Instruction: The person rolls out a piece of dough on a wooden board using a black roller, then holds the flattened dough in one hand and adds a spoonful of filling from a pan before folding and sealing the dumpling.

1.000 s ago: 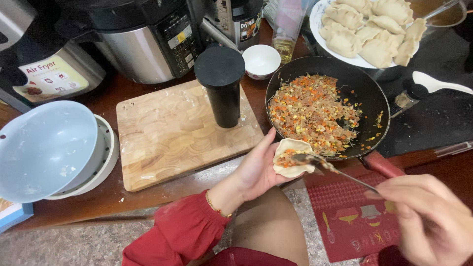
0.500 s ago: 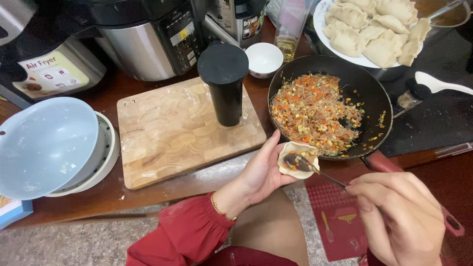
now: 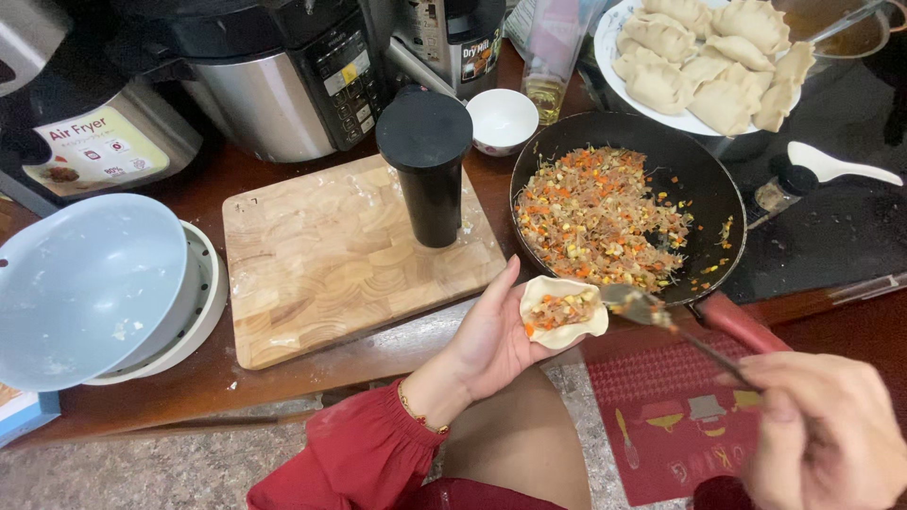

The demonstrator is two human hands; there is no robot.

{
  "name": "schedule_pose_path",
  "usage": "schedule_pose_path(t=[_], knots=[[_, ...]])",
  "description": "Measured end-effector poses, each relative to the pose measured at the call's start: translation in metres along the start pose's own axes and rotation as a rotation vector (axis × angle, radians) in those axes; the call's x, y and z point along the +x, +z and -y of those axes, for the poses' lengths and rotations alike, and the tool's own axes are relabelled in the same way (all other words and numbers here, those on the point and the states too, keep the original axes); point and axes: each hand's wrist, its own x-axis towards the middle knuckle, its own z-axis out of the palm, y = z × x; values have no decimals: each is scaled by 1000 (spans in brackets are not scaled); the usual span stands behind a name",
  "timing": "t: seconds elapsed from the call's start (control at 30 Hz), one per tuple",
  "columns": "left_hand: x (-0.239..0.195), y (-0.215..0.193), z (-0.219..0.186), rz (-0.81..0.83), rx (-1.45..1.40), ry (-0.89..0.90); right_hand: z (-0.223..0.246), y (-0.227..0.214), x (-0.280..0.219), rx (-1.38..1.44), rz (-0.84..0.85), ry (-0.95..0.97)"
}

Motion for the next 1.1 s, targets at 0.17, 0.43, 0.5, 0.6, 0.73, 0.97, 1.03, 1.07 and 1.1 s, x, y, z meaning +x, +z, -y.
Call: schedule_pose_path(t=[0.17, 0.43, 0.5, 0.6, 0.73, 0.97, 1.03, 1.07, 1.1], knots=[[-3, 8, -3, 25, 18, 5, 23, 9, 16, 8, -19, -120], [10, 22, -11, -2, 34, 57, -4, 0, 40, -120, 217, -576], [8, 25, -14, -17, 56, 47, -3, -1, 48, -93, 273, -604], [7, 25, -19, 18, 70, -16, -15, -4, 52, -85, 280, -598], [10, 17, -26, 120, 63, -58, -11, -20, 72, -23, 350, -517], [15, 26, -36, 62, 286, -198, 3, -29, 101, 36, 554, -631], [13, 35, -39, 13, 328, -203, 11, -26, 105, 38, 639, -712], [12, 39, -42, -15, 369, -198, 18, -25, 106, 21, 613, -740], [10, 44, -44, -43, 410, -193, 26, -23, 106, 3, 586, -768]])
